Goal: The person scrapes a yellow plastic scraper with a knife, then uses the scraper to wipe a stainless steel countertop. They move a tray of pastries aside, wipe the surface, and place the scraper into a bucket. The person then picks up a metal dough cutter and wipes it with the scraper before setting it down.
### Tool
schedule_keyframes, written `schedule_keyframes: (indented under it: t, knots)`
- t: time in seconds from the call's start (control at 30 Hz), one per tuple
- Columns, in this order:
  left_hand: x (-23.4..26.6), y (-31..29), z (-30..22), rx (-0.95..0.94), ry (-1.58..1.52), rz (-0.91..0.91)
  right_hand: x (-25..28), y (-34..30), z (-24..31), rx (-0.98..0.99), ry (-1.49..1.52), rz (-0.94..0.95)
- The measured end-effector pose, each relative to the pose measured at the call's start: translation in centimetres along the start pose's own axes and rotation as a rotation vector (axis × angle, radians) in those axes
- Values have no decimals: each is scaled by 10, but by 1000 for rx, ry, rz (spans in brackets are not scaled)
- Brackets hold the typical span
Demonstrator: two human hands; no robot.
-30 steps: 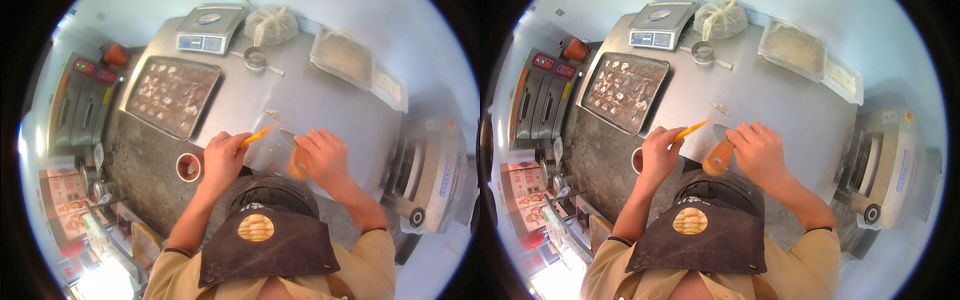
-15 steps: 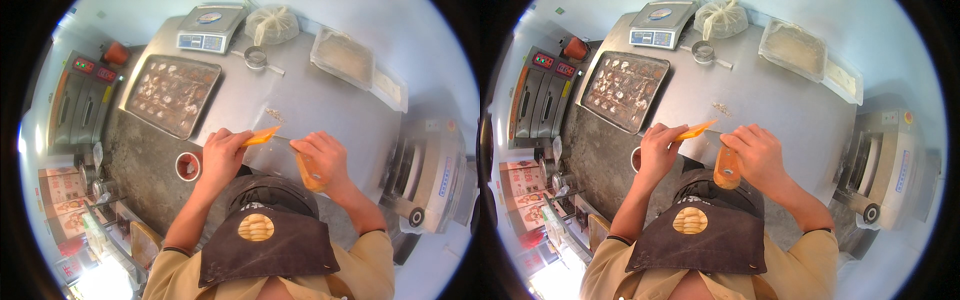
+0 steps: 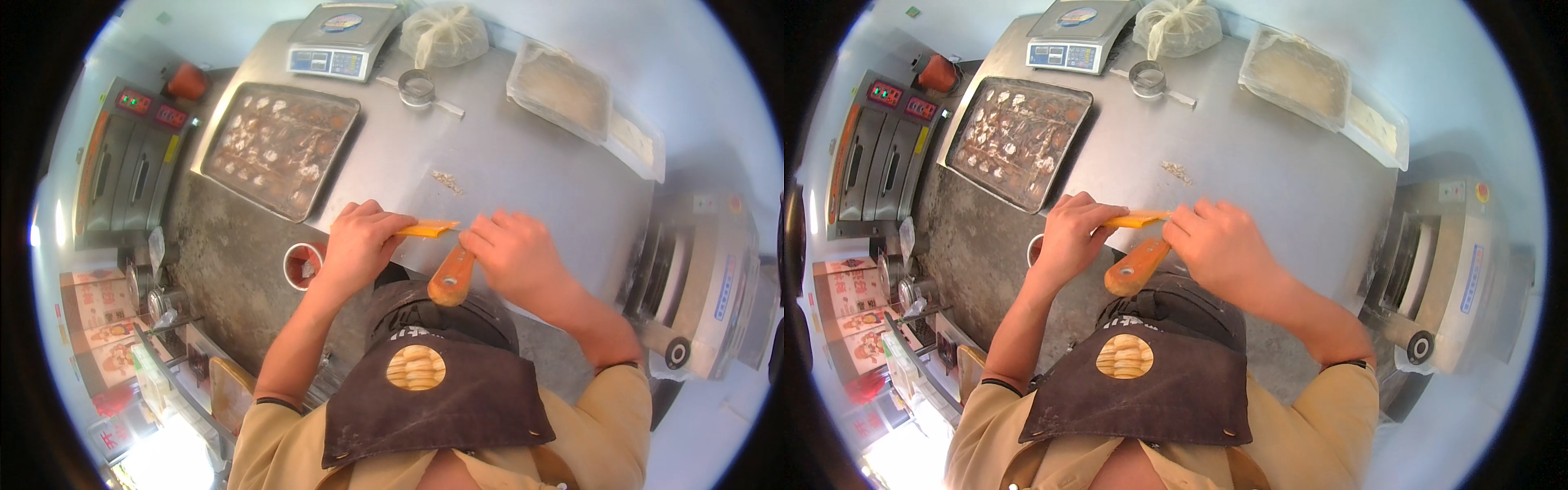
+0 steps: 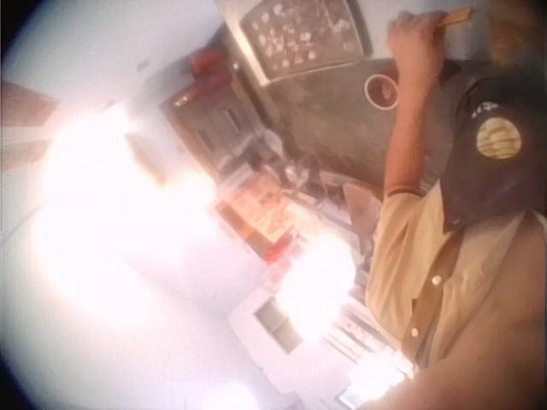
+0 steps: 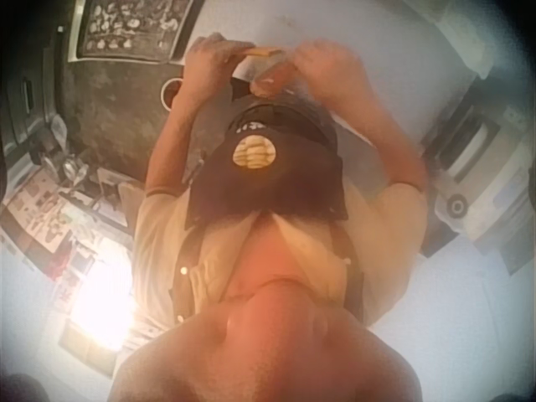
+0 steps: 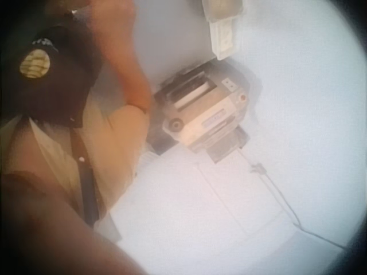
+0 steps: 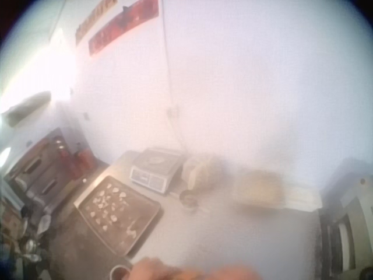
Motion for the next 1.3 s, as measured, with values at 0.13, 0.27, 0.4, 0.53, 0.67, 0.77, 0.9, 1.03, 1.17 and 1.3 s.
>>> schedule_keyframes:
  t: [0.13,0.27,0.4,0.53,0.67,0.77,0.9,1.03,1.17,1.3]
  knots:
    - [1,-3,1,22,20,-21,-8,-6,2,-8,-32,-56]
    - [-2,-4,-1,40,19,-80,-13,-10,3,-48,-22,-103]
    - [-2,-2,-5,66,52,-122,-15,-10,-1,-80,-35,-124]
    - [8,-2,9,158,94,-184,-13,-17,-28,-179,-58,-162]
    - [11,0,4,123,63,-214,-8,-20,-34,-394,134,-229]
    - [10,2,3,102,63,-229,-9,-22,-35,-549,320,-246]
    - [9,4,2,77,66,-221,-4,-21,-36,-480,361,-252]
    - [7,6,0,54,48,-206,6,-9,-24,-348,318,-276]
    - [4,6,0,49,52,-180,8,-5,-18,-244,214,-267]
    - [5,6,-1,41,51,-170,6,-8,-19,-177,122,-252]
Point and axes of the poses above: each hand's wrist, its own y-axis towards the middle knuckle, its own x-axis out of the back of the hand, z = x × y, the point moved 4 cm from there along y, towards the middle knuckle, and after that the axes turned 7 degrees about -z, right-handed, at the moved point
